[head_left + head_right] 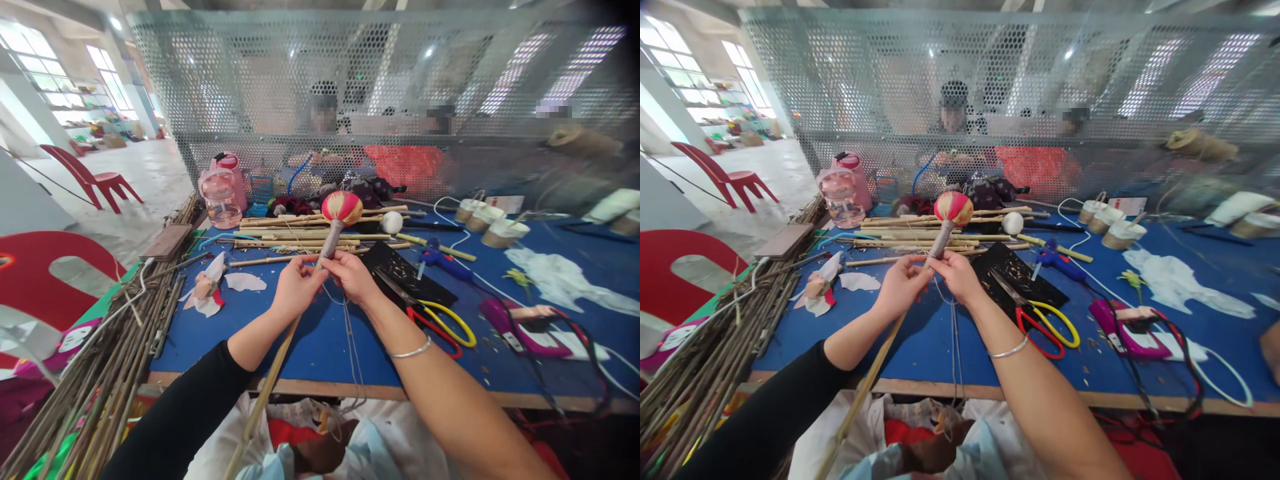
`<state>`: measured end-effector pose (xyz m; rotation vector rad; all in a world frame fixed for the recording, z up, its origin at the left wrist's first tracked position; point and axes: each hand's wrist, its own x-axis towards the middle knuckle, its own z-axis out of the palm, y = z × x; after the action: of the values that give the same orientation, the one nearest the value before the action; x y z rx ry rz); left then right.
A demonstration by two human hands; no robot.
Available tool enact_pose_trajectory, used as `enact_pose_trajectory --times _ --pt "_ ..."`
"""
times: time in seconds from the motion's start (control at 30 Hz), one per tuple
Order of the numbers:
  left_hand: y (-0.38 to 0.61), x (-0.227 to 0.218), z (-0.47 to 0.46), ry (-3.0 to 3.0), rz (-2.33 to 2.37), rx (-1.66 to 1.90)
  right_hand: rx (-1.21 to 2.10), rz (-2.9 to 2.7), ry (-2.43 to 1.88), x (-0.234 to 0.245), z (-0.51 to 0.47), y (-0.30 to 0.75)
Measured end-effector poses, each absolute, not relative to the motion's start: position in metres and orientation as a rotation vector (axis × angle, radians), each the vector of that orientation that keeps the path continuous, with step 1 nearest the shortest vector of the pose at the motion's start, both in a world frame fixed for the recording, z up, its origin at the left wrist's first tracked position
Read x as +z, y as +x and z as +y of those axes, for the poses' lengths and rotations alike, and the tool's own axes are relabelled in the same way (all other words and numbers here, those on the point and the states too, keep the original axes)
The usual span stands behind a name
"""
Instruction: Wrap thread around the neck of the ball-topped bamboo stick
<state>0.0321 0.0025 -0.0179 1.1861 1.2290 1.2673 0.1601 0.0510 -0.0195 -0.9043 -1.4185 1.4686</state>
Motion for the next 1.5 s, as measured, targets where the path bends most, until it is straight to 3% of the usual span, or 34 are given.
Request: enact_pose_trajectory --times 0.13,0.33,0.53,0.77,0.9,1.33,1.5 --pt "0.03 -0.021 0.003 1.293 1.387 1.295 1.35 -1.525 -0.962 -0.016 0.052 0.164" --pt "0.028 -0.025 0.005 1.384 1.469 1.297 1.703 -1.372 -0.939 -0.013 0.05 0.17" --pt "0.026 -0.028 0.007 1.446 1.501 1.294 1.759 -1.19 -0.914 -0.016 0.05 0.165" --pt "0.026 -0.03 0.005 1.621 1.562 1.22 1.33 -1.506 -1.019 -0.012 0.048 0.166" --pt "0.024 -0.031 0.007 1.593 1.587 1.233 1.354 -1.44 -1.114 -0.016 0.051 0.167" --pt "0.029 -0.017 0.005 1.058 1.102 1.271 1.641 -1.293 -0.946 -0.016 0.054 0.168" --pt "0.029 -0.018 0.005 1.055 1.095 1.044 1.662 -1.29 -0.938 -0.025 0.058 0.169"
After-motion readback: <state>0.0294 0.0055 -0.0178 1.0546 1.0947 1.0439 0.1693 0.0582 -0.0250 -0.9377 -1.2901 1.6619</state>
